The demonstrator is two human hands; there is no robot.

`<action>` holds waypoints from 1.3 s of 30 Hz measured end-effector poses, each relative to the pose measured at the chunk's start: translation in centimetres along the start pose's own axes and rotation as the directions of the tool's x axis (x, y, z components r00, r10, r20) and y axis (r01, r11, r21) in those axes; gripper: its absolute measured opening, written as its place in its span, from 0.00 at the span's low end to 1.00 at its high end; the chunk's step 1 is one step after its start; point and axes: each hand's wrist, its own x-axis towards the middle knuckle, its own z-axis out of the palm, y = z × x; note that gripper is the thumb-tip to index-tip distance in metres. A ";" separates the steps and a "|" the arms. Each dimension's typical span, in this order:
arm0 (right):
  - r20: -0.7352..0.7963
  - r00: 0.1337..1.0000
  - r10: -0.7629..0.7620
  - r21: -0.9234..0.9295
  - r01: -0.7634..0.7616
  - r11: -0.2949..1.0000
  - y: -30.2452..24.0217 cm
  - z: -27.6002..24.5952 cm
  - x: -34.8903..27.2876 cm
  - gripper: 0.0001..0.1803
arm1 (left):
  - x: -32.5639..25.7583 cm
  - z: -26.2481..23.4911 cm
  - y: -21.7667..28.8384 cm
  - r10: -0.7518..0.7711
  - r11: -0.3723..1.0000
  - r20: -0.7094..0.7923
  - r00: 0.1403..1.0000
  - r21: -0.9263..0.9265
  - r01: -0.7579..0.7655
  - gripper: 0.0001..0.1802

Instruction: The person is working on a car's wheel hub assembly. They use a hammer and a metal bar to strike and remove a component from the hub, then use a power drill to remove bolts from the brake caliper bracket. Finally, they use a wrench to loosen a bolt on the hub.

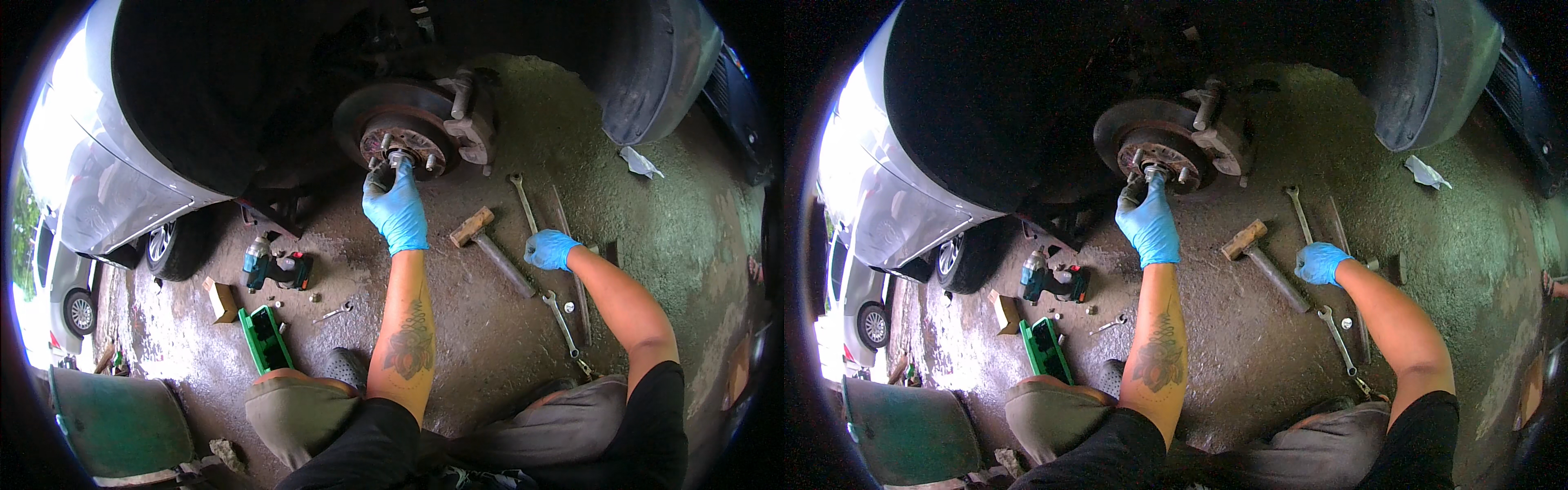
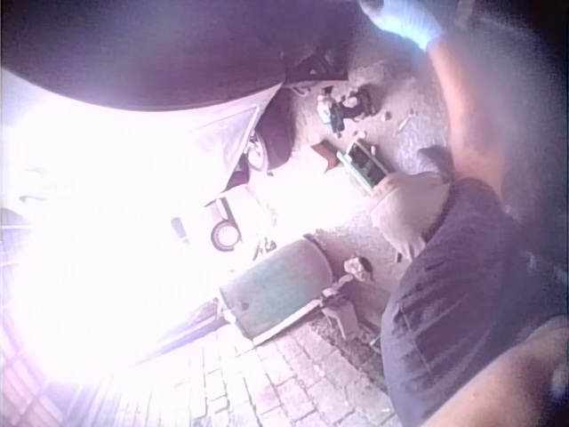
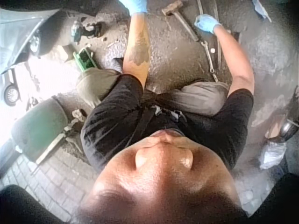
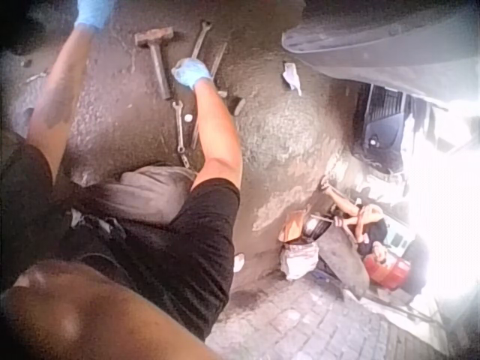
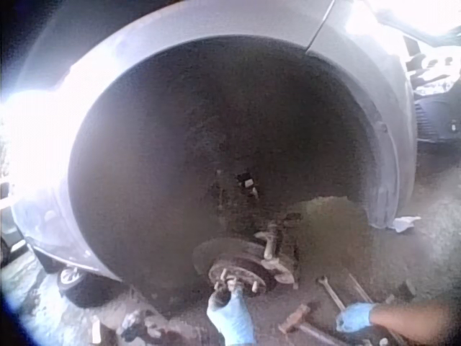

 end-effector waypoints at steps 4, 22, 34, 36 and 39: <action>0.000 1.000 -0.011 -0.005 0.011 1.000 0.2 0.1 0.2 0.18 | 0.3 -0.9 -0.7 0.610 0.665 0.186 0.770 0.409 -0.625 0.15; 0.021 1.000 0.003 -0.016 -0.003 1.000 -0.1 -0.8 1.0 0.19 | -0.6 -1.9 0.8 -0.117 0.924 0.097 0.988 0.376 0.072 0.22; -0.006 1.000 -0.016 -0.013 0.016 1.000 -0.4 -0.5 1.2 0.18 | 0.7 -0.9 -0.3 0.184 0.954 0.077 0.980 0.225 -0.197 0.14; 0.010 1.000 0.002 -0.027 -0.002 1.000 0.1 0.0 1.5 0.19 | 0.5 -1.4 0.0 0.623 0.708 0.117 0.773 0.336 -0.621 0.14; 0.026 1.000 -0.012 -0.029 0.013 0.999 0.2 -0.2 1.6 0.18 | -0.5 -0.6 1.3 0.145 0.876 0.017 0.989 0.462 -0.137 0.14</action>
